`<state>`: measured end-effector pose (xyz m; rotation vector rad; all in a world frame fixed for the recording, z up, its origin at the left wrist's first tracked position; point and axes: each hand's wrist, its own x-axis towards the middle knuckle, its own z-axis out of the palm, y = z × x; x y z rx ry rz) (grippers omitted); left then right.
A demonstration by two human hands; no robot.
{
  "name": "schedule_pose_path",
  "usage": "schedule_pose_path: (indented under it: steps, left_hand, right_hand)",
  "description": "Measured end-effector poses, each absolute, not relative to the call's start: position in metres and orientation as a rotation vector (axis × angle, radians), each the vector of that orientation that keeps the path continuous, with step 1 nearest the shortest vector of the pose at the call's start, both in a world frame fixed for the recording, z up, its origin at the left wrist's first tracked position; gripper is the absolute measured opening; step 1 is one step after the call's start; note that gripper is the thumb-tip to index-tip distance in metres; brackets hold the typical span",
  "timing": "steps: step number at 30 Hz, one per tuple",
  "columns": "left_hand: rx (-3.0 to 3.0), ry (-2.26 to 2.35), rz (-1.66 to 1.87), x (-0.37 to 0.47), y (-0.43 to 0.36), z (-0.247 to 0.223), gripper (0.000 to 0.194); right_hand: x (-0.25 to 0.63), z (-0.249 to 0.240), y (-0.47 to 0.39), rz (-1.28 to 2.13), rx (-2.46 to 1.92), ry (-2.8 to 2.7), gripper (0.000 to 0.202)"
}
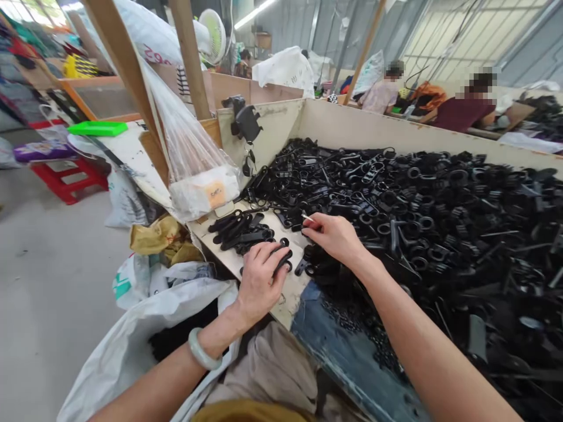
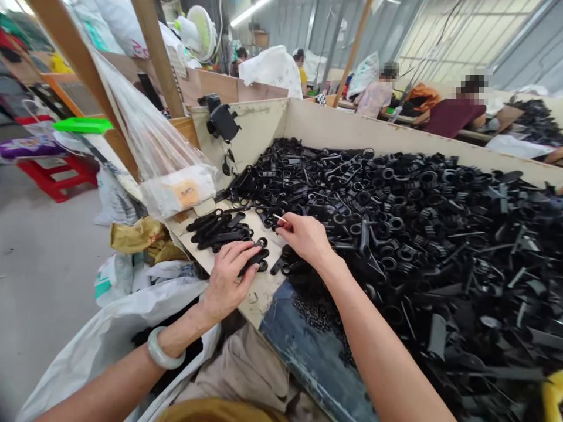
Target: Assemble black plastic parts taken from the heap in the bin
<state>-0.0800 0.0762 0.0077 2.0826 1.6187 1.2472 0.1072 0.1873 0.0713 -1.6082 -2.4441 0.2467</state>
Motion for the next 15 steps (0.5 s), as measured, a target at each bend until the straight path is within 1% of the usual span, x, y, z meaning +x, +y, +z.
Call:
schedule_pose_path:
  steps: [3,6,8,12,15]
  left_hand:
    - [1.891,1.46,1.331,-0.066,0.08,0.019,0.032]
    - [1.718,1.343,1.31,-0.051,0.086,0.027,0.029]
    - [1.722,1.278,1.278,-0.04,0.089,0.03,0.028]
    - [1.755,1.184,1.183,-0.019,0.087,0.033,0.024]
    - [1.66,1.093,0.992,-0.004,0.076,0.031,0.026]
  right_hand:
    - [0.127,0.08,0.179,0.356,-1.479,-2.26,0.029]
    - [0.148,0.09,0.162,0.503,-1.274,-1.972,0.025]
    - [0.164,0.098,0.143,0.528,-1.207,-1.828,0.022]
    - [0.2,0.1,0.085,0.463,-1.263,-1.59,0.02]
    - [0.218,0.075,0.034,0.522,-1.408,-1.56,0.015]
